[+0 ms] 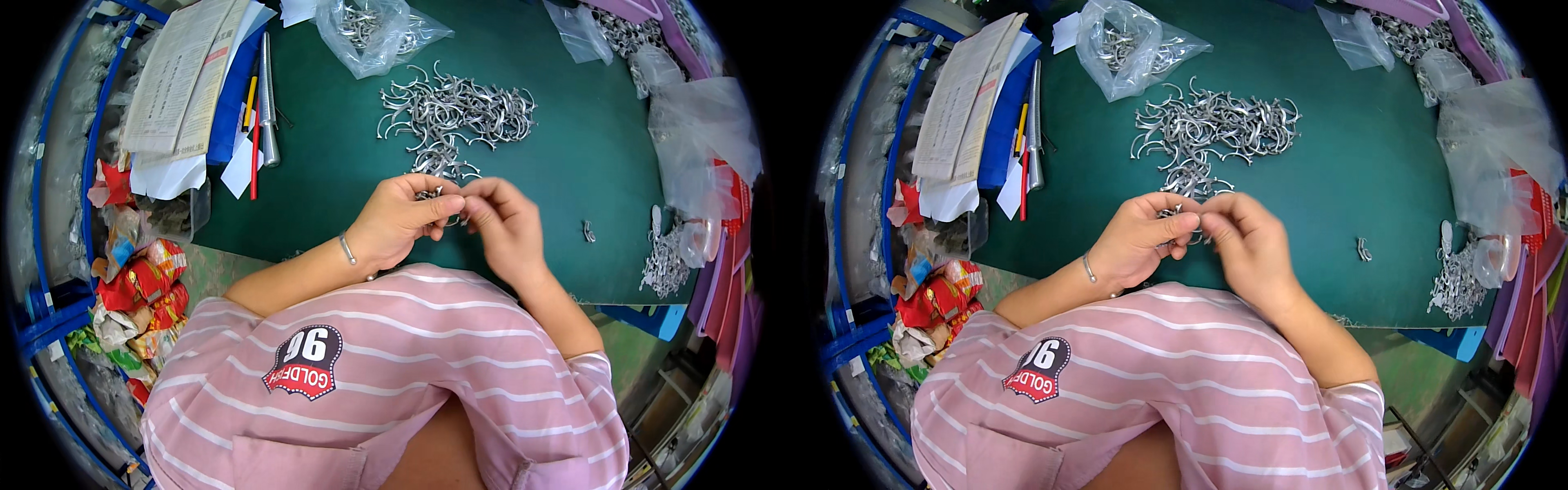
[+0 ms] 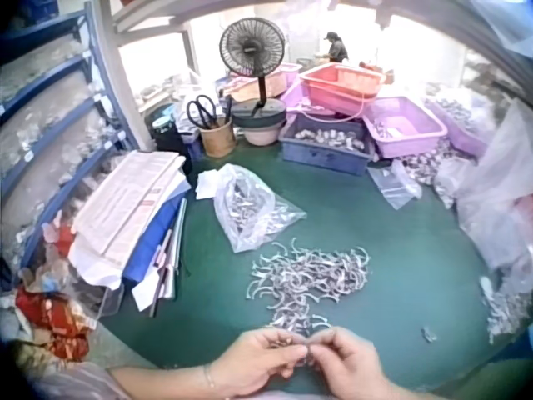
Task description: The person picks up metal hooks from a pile on the table and connects them together into a bunch by hand.
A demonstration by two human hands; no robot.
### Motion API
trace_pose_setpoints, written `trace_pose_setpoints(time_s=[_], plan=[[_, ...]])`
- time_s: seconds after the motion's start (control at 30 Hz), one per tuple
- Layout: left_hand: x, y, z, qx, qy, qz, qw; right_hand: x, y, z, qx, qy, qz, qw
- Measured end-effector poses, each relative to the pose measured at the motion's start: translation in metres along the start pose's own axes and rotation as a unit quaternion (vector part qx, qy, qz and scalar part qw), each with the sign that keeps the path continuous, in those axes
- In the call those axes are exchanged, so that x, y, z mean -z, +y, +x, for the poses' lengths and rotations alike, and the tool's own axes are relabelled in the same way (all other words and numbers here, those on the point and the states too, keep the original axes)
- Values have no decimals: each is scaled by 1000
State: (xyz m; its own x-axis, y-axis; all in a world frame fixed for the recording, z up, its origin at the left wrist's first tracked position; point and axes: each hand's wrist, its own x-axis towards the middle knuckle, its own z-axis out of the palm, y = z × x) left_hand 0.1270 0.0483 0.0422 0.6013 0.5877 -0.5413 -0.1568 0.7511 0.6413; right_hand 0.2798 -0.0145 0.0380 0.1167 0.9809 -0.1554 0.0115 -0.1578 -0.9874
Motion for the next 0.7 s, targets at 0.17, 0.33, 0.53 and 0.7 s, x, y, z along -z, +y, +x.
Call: trace_pose_setpoints(time_s=[0.17,0.33,0.53,0.7], plan=[[18,-4,1,-55,23,-28,998,-11,-3,17,177,65,-133,973],[22,0,0,-62,22,-66,996,10,6,49,274,-1,-379,884],[19,6,-4,-57,39,-53,996,30,3,42,94,6,-303,948],[17,6,-2,-67,15,-32,997,41,-1,36,-122,3,20,992]])
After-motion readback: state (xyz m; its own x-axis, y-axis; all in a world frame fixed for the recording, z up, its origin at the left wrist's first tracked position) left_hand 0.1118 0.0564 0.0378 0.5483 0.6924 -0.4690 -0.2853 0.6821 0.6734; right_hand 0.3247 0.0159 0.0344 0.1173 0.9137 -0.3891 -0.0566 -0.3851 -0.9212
